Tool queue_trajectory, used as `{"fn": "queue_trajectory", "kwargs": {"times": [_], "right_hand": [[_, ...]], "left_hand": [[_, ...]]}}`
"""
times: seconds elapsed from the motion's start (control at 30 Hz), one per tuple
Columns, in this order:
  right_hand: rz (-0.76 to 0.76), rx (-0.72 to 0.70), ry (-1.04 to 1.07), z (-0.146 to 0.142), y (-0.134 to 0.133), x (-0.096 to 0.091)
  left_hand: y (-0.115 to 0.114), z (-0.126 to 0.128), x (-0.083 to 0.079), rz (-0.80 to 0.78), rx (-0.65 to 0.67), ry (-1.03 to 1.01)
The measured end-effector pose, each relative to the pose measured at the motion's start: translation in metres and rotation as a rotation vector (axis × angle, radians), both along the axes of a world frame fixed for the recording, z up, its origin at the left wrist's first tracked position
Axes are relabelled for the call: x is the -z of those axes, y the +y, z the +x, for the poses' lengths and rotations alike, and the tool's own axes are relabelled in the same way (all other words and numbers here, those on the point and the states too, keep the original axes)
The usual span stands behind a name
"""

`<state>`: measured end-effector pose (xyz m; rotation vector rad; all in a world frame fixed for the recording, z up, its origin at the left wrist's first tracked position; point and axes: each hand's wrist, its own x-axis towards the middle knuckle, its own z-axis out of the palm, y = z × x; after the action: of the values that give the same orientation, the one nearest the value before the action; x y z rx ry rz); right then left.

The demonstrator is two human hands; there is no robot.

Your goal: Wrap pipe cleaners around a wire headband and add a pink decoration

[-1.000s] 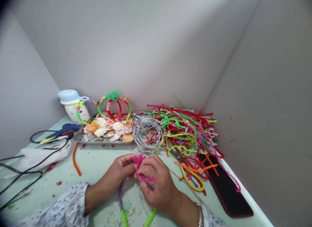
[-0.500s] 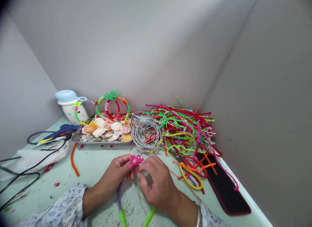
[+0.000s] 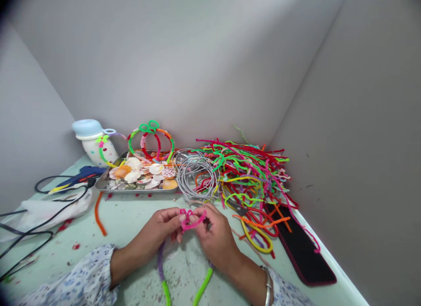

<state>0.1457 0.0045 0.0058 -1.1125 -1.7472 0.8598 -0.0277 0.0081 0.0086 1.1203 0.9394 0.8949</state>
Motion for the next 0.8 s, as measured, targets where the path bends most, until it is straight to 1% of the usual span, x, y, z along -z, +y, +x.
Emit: {"fn": "queue_trajectory", "kwargs": {"times": [0.13,0.27,0.4,0.53,0.8], "right_hand": [[-0.047,-0.004,0.003,-0.001,0.001,0.000],[-0.080,0.013,-0.011,-0.003,0.002,-0.003],[-0.180,0.008,0.011,-0.006,0.001,-0.007],[-0.285,-0.006,0.055,-0.007,0.000,-0.011],[-0.309,-0.076,0.179,-0.002,0.003,-0.016]], "left_hand": [[0.000,0.001,-0.002,-0.021,-0.002,0.037],[0.000,0.004,0.001,-0.016,-0.016,0.091],[-0.002,0.006,0.005,0.004,-0.056,0.124],[-0.005,0.008,0.003,0.020,-0.084,0.121],[-0.005,0.007,-0.002,-0.021,-0.090,0.068]]}}
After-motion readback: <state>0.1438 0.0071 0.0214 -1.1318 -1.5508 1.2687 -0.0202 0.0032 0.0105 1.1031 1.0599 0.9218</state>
